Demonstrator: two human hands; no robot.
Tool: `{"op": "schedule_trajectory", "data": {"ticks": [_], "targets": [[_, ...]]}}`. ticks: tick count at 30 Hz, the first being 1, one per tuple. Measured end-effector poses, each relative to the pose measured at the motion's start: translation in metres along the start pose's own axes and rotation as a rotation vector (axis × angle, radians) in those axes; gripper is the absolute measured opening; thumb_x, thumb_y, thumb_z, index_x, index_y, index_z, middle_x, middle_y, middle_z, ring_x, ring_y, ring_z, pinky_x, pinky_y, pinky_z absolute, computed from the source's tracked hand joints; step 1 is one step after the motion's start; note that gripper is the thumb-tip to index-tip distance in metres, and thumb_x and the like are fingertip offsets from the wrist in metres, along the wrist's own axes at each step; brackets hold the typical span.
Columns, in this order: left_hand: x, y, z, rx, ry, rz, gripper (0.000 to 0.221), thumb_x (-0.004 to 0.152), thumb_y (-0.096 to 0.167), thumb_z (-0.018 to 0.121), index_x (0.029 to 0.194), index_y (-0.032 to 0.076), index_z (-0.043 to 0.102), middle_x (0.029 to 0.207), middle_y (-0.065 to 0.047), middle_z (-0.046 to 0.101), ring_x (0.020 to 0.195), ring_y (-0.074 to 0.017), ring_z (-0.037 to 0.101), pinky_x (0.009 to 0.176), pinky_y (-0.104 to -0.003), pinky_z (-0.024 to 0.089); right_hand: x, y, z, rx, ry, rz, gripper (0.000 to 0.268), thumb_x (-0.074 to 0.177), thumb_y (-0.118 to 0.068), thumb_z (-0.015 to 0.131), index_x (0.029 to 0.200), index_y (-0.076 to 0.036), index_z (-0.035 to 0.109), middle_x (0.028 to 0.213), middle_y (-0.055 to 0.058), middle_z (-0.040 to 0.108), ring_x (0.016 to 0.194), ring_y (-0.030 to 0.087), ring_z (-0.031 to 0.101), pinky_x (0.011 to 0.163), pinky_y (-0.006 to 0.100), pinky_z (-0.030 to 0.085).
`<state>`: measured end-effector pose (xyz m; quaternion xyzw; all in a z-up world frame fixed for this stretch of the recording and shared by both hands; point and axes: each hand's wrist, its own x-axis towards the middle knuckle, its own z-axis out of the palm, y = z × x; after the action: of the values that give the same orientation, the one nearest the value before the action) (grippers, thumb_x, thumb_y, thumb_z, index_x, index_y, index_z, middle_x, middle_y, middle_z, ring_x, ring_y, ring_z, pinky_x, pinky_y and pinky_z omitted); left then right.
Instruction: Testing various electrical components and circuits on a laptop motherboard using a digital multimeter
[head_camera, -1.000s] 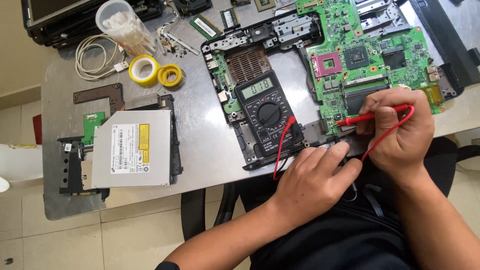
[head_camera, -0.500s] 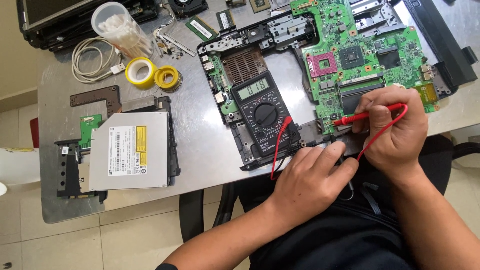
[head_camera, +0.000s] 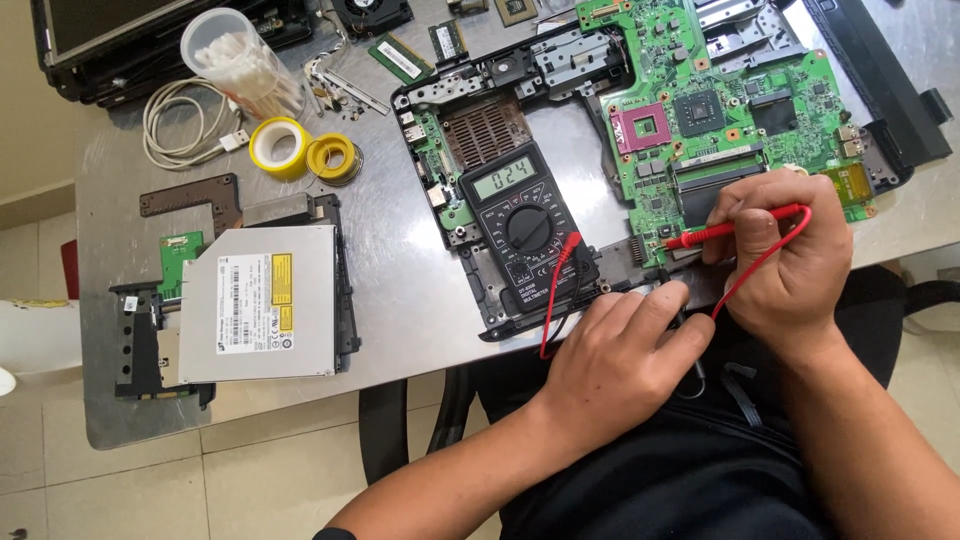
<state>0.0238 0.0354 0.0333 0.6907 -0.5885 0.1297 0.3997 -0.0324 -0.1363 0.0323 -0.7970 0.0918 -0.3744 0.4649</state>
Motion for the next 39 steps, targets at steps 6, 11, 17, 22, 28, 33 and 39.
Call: {"op": "schedule_trajectory", "data": {"ticks": [6,11,17,22,28,33,39], "targets": [[0.0015,0.0006,-0.0019,0.013,0.01,0.003,0.01,0.104,-0.002,0.061,0.108,0.006,0.066,0.119,-0.017,0.057,0.082,-0.0295,0.06,0.073,-0.043,0.048,0.0001,-0.0002,-0.0008,0.002,-0.015,-0.007,0.019,0.118,-0.018,0.044,0.109,-0.002,0.04,0.098,0.022,0.054,0.058,0.024,0.055,0.057,0.032,0.048],[0.0015,0.0005,-0.0024,0.018,0.008,0.006,0.009,0.105,-0.001,0.06,0.107,0.006,0.066,0.118,-0.017,0.057,0.083,-0.0299,0.06,0.073,-0.043,0.047,-0.0014,0.0019,-0.0001,0.003,0.003,0.006,0.02,0.118,-0.019,0.045,0.109,-0.002,0.04,0.097,0.022,0.055,0.058,0.024,0.054,0.057,0.031,0.048],[0.0015,0.0007,-0.002,0.019,0.008,0.005,0.009,0.104,-0.001,0.061,0.107,0.006,0.066,0.119,-0.017,0.057,0.083,-0.0301,0.061,0.074,-0.043,0.048,-0.0011,0.0008,-0.0008,0.0,-0.004,0.001,0.02,0.118,-0.018,0.045,0.109,-0.001,0.041,0.098,0.023,0.055,0.059,0.025,0.055,0.057,0.032,0.049],[0.0006,0.0,-0.001,0.012,0.003,0.007,0.009,0.104,-0.001,0.061,0.108,0.005,0.066,0.119,-0.017,0.057,0.083,-0.0308,0.061,0.073,-0.044,0.048,-0.001,0.0012,-0.0004,-0.006,-0.007,-0.013,0.017,0.118,-0.015,0.044,0.108,-0.002,0.039,0.096,0.023,0.054,0.057,0.025,0.054,0.057,0.032,0.048],[0.0006,0.0,-0.0013,0.014,0.003,0.009,0.01,0.104,-0.002,0.061,0.108,0.005,0.065,0.119,-0.017,0.057,0.082,-0.03,0.06,0.073,-0.043,0.048,-0.0009,0.0015,-0.0005,0.008,-0.008,-0.006,0.018,0.118,-0.017,0.044,0.108,-0.001,0.04,0.096,0.022,0.054,0.058,0.025,0.055,0.057,0.032,0.049],[0.0004,0.0,-0.0012,0.014,-0.006,0.009,0.011,0.104,-0.002,0.061,0.109,0.006,0.065,0.12,-0.017,0.057,0.085,-0.0301,0.062,0.075,-0.043,0.049,-0.001,0.001,-0.0003,0.003,-0.008,-0.017,0.02,0.118,-0.018,0.044,0.108,-0.001,0.04,0.096,0.022,0.054,0.058,0.025,0.055,0.057,0.032,0.049],[-0.0003,-0.0003,-0.0007,0.019,-0.009,0.011,0.01,0.103,-0.002,0.06,0.108,0.007,0.065,0.12,-0.017,0.057,0.085,-0.0296,0.062,0.075,-0.043,0.049,-0.0014,0.0021,0.0,0.014,0.004,-0.004,0.018,0.118,-0.015,0.045,0.109,-0.001,0.04,0.097,0.023,0.054,0.058,0.025,0.054,0.058,0.032,0.048]]}}
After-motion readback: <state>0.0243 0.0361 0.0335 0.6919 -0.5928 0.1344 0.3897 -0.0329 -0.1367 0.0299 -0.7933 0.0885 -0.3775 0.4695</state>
